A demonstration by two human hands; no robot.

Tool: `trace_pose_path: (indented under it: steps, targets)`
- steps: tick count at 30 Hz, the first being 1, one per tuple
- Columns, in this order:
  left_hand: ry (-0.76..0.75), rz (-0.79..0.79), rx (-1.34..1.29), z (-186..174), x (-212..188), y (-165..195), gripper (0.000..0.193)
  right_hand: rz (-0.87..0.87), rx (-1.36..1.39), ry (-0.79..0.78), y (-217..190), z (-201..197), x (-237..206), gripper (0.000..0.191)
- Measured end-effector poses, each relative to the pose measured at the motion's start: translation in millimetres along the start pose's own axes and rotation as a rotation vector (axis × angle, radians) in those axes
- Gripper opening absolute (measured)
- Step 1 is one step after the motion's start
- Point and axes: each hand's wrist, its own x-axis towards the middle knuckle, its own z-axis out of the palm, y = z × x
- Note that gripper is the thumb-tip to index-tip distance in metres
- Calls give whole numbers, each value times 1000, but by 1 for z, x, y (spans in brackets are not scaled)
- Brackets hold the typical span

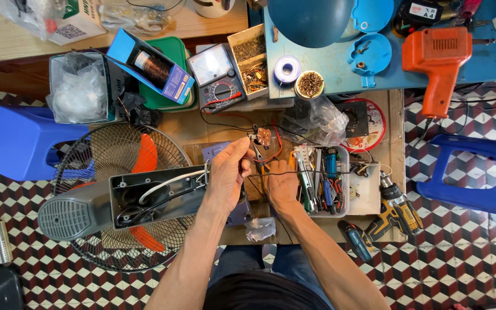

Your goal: The person repairs a disassembled electric fan by stripping and twisting wires, then using a cordless drill to fasten screws into the fan housing. They also use a heat gun on the internal wiring.

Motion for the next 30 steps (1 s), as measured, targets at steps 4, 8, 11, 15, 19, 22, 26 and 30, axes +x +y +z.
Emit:
trace_pose_path:
  steps: [4, 8, 11, 15, 19, 22, 26, 30]
  targets:
    - [129, 124, 387, 4, -2, -1, 21, 29, -41, -7, -13, 5, -2, 23]
    - [112, 286, 695, 12, -9, -13, 21, 242, 11, -128, -12, 12, 7, 30]
    - [137, 397, 1011, 16, -12, -17, 19, 352, 122, -165, -5, 12, 12, 35]
    - [174, 552, 1196, 15, -7, -17, 13, 252, 171, -111, 1, 5, 1, 24]
    - [139, 680, 1284, 6, 5, -18, 34, 174, 72, -431, 8, -9, -37, 9]
    - [95, 847, 1444, 0, 18, -17, 28, 225, 38, -461, 11, -41, -76, 14]
    - [73, 1004, 1491, 3, 27, -12, 20, 383, 189, -710, 27, -112, -107, 23]
    - [83, 870, 1365, 23, 18, -1, 13, 626, 492, -625, 23, -169, -96, 25]
